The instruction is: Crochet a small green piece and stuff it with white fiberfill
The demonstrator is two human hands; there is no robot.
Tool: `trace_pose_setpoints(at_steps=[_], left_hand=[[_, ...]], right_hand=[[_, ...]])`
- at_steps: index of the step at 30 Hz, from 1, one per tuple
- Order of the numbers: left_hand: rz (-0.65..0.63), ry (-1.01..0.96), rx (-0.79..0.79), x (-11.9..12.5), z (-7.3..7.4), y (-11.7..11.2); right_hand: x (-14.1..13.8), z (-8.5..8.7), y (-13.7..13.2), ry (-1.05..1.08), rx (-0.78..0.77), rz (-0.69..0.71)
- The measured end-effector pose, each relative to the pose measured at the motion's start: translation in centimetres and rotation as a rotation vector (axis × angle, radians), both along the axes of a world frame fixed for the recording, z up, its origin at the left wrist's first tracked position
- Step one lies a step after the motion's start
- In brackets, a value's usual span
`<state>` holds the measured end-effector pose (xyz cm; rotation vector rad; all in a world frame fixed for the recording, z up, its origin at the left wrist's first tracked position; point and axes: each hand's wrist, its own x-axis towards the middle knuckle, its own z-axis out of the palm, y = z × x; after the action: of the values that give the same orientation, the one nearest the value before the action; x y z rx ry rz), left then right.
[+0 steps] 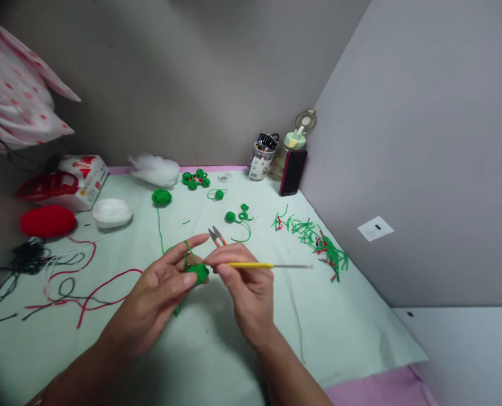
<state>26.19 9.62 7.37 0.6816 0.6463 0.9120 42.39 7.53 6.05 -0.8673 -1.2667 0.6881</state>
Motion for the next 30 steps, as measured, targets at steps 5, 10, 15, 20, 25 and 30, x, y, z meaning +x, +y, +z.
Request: trace_pose_setpoints(at_steps=[5,10,15,20,25,30], left_hand=[[0.065,0.041,0.027,0.6,-0.5,-0.4],[-0.007,-0.082,-0.165,0.7,-0.4,0.1],[0.051,-0.061,-0.125,0.3,0.0,0.5],[0.006,0.047,0.038,0.5,-0.2,0.0],[0.026,0.085,0.061,0.2,-0.2,0.0],[0.052,0.144,0.098,-0.1,-0.1,0.0]], right_hand=[[-0.4,-0.5,-0.8,-0.267,0.082,-0.110],[-0.1,-0.4,-1.4,-0.477,0.226,-0.225],[0.1,-0.2,-0.4,0.099,-0.041,-0.010],[0.0,-0.6,-0.1,0.212,-0.199,0.073],[0.1,0.3,0.1,0.367,-0.276,0.099],[0.0,0.5,-0.2,0.235,-0.203,0.059]])
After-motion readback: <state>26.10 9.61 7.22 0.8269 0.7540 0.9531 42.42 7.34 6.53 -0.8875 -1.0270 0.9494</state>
